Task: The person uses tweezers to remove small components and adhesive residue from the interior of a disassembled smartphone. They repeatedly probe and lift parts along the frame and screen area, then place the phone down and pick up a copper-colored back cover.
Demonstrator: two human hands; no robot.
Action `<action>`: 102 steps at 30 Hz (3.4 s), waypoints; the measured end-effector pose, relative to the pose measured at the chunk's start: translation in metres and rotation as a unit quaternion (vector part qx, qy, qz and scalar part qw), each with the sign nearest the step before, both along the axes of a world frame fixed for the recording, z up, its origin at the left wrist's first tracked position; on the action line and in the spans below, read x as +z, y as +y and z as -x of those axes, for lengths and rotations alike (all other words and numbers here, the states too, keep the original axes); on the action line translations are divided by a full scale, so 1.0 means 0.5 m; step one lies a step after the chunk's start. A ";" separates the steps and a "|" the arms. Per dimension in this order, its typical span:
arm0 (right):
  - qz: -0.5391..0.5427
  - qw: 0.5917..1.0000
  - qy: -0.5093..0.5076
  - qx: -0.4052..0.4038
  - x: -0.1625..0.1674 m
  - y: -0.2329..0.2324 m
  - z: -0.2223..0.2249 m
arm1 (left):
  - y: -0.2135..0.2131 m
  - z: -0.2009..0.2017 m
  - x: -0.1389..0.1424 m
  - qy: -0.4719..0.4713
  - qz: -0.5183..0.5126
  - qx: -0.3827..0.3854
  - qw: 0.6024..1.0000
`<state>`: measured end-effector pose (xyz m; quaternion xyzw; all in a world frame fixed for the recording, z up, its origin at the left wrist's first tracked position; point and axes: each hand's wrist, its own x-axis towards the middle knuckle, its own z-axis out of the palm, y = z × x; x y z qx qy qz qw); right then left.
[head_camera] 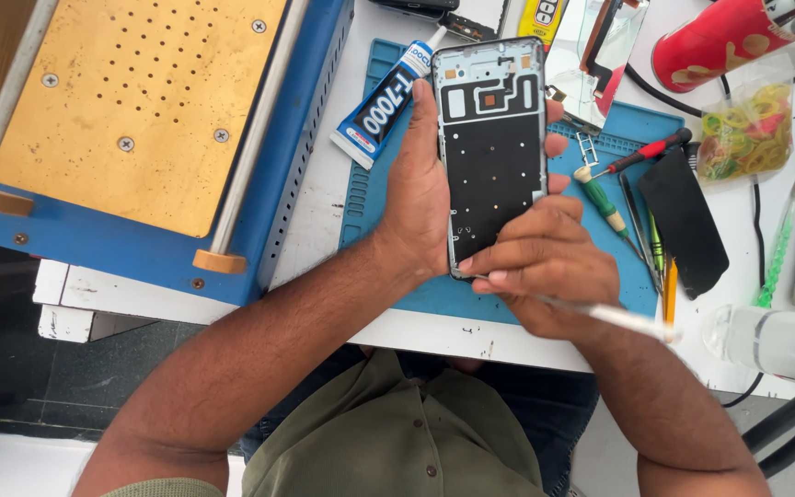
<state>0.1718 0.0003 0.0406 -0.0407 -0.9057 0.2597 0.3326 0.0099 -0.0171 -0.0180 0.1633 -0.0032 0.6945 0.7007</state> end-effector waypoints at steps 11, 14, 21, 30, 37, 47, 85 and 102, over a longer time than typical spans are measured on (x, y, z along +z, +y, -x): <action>0.049 0.998 0.031 0.007 -0.009 0.005 0.001 | 0.002 -0.005 0.004 -0.016 -0.018 0.005 1.000; 0.042 0.999 0.032 0.003 -0.010 0.005 0.000 | 0.005 -0.007 0.003 -0.016 -0.020 0.009 1.000; 0.041 0.999 0.009 0.004 -0.006 0.005 -0.002 | 0.009 -0.008 -0.001 -0.012 -0.002 0.020 1.000; 0.098 0.994 -0.052 0.026 0.016 0.012 -0.007 | 0.005 -0.006 -0.002 0.061 0.014 0.046 0.997; 0.123 0.990 -0.048 0.040 0.025 0.017 -0.010 | 0.003 0.000 -0.001 0.067 0.019 0.038 0.997; 0.105 0.994 -0.019 0.032 0.006 0.011 -0.003 | 0.005 0.001 -0.002 0.067 -0.001 0.046 0.997; 0.248 0.968 0.011 -0.019 0.012 0.008 -0.015 | 0.022 0.029 -0.005 0.124 0.061 0.163 0.977; -0.016 0.985 -0.095 -0.141 -0.049 -0.013 0.028 | 0.036 0.036 -0.009 0.157 0.105 0.259 0.947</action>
